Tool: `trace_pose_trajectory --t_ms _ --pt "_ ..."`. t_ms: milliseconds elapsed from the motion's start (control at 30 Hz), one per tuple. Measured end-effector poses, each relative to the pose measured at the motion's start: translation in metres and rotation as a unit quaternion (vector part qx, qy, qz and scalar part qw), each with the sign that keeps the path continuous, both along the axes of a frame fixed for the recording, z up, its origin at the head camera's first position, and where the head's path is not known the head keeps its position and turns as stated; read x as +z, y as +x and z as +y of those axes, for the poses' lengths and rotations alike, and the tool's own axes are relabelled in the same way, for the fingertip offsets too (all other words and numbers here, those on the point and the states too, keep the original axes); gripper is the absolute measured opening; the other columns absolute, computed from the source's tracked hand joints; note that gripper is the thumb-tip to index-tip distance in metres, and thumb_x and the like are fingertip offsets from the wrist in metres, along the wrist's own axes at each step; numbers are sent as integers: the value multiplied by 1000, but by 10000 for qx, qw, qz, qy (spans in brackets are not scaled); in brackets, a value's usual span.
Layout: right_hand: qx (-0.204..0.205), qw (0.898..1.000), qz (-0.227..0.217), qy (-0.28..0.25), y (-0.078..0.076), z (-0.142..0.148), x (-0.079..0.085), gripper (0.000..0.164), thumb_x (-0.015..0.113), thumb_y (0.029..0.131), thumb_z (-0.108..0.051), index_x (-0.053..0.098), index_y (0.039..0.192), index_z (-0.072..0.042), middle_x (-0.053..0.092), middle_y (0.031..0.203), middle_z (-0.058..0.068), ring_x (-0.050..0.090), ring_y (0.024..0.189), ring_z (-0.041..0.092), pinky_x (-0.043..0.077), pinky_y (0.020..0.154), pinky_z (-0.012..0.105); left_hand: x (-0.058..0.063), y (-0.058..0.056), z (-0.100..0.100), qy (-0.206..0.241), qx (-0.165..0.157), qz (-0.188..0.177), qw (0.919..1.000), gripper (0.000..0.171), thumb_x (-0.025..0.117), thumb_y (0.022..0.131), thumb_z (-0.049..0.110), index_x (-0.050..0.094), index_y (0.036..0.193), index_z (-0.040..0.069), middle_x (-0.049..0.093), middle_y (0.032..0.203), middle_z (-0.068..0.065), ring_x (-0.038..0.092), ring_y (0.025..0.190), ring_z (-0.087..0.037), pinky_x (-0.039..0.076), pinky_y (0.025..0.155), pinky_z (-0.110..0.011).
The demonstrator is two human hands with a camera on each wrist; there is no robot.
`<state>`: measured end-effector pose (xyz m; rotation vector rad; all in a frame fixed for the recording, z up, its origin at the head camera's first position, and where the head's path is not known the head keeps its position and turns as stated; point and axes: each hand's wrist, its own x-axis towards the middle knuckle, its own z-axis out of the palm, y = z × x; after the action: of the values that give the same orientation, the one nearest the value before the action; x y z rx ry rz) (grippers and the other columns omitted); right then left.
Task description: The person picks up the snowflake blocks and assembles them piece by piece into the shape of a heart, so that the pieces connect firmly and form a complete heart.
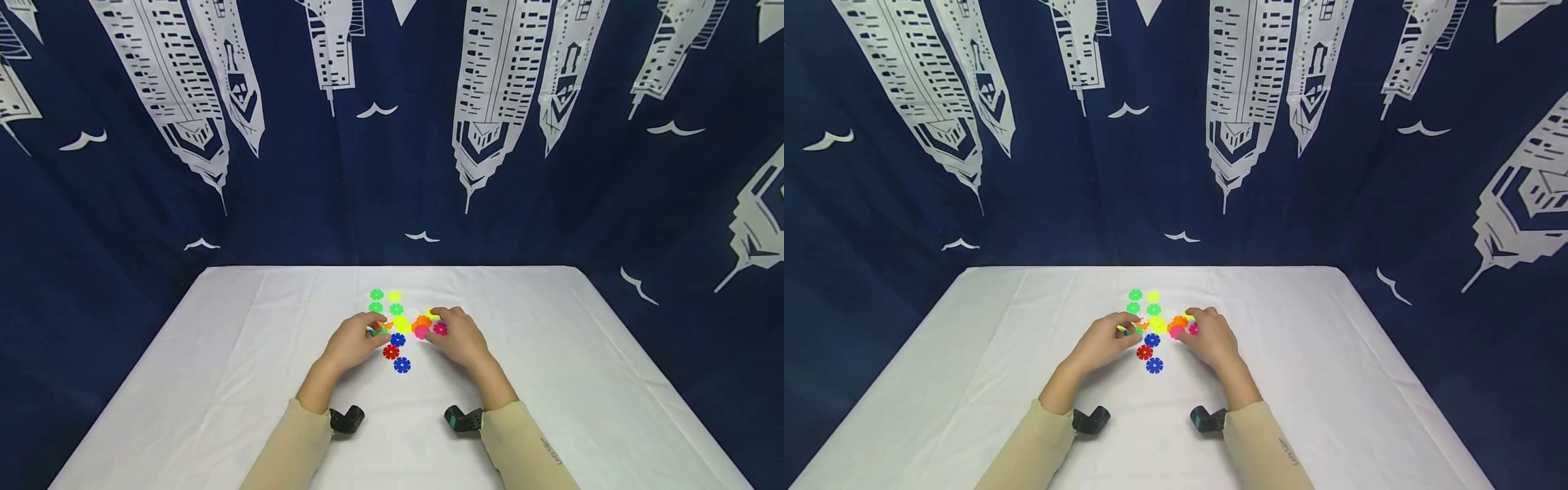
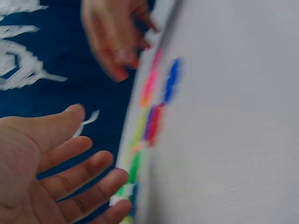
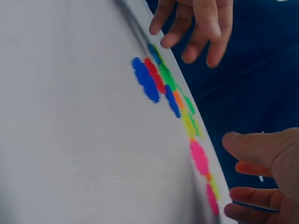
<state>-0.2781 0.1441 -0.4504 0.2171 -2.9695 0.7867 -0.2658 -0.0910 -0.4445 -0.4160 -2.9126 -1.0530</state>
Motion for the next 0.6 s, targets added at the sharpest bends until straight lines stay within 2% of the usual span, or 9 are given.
trace_pose_trajectory --t_ms 100,200,400,600 --pt "-86 9999 41 -90 2 -2 -10 54 77 86 -31 61 135 -15 60 128 16 59 111 32 54 95 48 -14 1 8 76 7 -5 10000 40 76 89 26 68 125 13 71 103 -2 57 78 -12 49 71 -27" --pt "-99 9997 221 -103 2 -3 -15 54 78 85 -30 62 135 -17 59 125 15 58 108 30 54 91 45 -22 -1 8 154 -44 63 9999 43 79 86 26 68 126 14 69 101 0 55 79 -12 47 71 -26" --pt "139 9985 496 199 4 -3 -22 52 81 84 -31 65 133 -25 59 122 12 54 107 27 49 87 40 -34 -5 0 217 -384 134 9989 46 86 78 28 71 120 17 65 104 4 57 89 -10 49 78 -27" --pt "175 9956 778 497 8 -3 -27 40 80 85 -31 71 123 -24 60 118 10 53 106 26 47 87 42 -44 -4 1 -81 -494 312 9983 41 85 80 29 74 118 17 64 105 5 55 92 -10 49 81 -27"
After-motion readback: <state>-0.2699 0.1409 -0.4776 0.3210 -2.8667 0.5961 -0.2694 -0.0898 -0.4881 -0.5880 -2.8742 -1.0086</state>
